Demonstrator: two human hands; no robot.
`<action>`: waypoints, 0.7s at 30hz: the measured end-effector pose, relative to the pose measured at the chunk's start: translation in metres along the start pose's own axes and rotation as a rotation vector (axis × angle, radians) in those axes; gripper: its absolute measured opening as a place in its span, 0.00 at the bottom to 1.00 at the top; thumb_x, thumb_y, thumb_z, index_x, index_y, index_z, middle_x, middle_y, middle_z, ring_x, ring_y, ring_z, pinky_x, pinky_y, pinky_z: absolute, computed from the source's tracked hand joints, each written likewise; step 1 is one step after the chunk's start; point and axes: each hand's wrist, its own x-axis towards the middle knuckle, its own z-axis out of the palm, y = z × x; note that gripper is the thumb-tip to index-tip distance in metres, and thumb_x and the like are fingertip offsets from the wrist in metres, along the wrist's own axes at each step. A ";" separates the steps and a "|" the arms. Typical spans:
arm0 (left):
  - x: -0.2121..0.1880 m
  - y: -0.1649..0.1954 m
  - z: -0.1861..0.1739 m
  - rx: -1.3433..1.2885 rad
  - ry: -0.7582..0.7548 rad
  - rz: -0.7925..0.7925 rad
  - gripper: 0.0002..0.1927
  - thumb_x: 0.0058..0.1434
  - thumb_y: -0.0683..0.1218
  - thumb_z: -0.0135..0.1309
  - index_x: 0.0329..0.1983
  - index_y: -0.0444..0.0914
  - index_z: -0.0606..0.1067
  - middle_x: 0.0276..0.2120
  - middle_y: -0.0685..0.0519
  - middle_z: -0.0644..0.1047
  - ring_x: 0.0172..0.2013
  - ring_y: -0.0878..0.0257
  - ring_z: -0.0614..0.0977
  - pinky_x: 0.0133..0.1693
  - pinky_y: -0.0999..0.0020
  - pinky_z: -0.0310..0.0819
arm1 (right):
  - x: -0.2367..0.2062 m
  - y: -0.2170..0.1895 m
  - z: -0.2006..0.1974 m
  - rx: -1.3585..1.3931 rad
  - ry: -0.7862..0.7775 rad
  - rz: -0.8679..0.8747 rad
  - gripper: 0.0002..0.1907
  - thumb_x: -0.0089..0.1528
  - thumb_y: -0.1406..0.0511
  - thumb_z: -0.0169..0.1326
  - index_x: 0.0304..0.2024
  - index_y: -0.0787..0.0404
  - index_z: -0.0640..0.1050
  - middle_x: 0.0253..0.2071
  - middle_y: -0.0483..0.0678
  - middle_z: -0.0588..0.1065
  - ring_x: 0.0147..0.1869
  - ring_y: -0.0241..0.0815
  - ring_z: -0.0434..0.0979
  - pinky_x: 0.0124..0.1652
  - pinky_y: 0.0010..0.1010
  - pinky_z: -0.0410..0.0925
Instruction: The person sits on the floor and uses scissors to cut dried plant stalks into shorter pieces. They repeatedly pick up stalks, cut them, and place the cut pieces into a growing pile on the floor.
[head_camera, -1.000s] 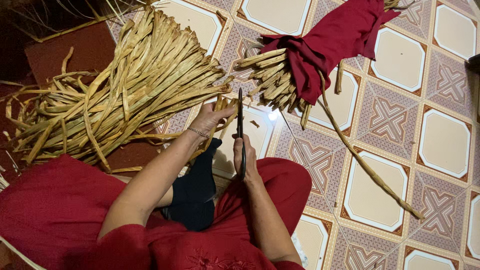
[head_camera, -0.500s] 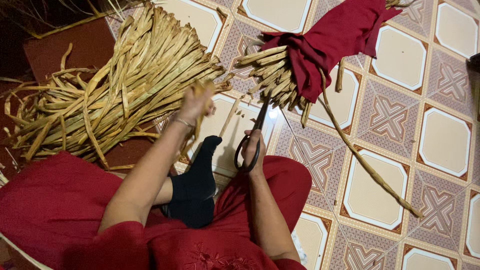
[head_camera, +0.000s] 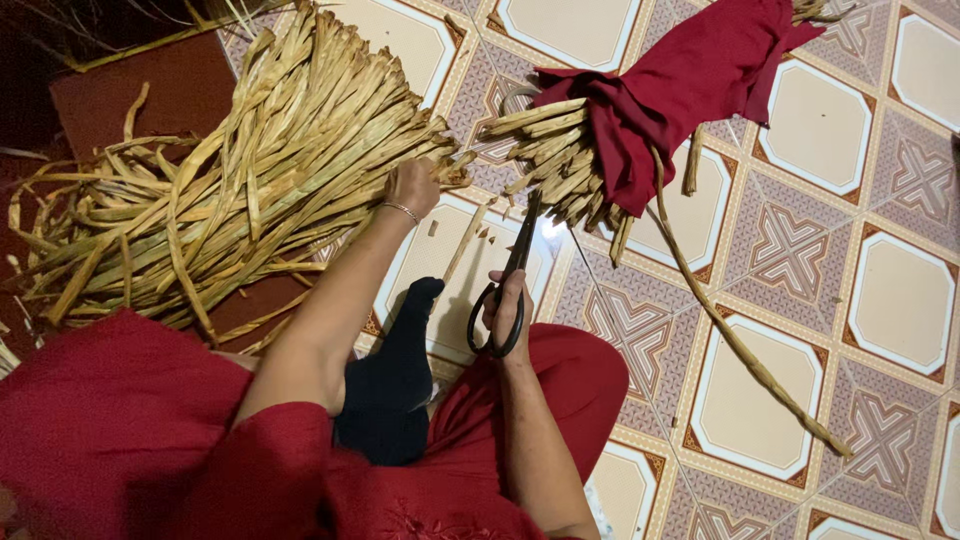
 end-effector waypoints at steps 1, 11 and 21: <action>0.002 0.002 0.003 0.008 -0.009 -0.023 0.04 0.61 0.36 0.57 0.37 0.33 0.82 0.39 0.33 0.81 0.37 0.42 0.83 0.38 0.51 0.78 | 0.001 0.001 0.000 0.003 0.001 0.010 0.34 0.70 0.42 0.35 0.47 0.67 0.72 0.18 0.40 0.61 0.16 0.28 0.53 0.16 0.24 0.50; -0.004 0.007 -0.004 0.089 0.259 0.265 0.08 0.42 0.43 0.67 0.25 0.40 0.80 0.31 0.49 0.76 0.35 0.53 0.78 0.34 0.55 0.75 | 0.002 0.010 -0.001 -0.049 -0.048 -0.037 0.32 0.71 0.44 0.37 0.48 0.67 0.72 0.18 0.39 0.60 0.17 0.28 0.53 0.17 0.23 0.51; -0.057 0.035 -0.013 -0.886 -0.274 -0.275 0.18 0.60 0.57 0.63 0.38 0.38 0.79 0.27 0.57 0.77 0.26 0.69 0.76 0.31 0.71 0.74 | -0.001 0.010 0.002 -0.365 -0.109 -0.138 0.37 0.70 0.43 0.33 0.59 0.67 0.72 0.27 0.43 0.69 0.27 0.31 0.67 0.28 0.26 0.64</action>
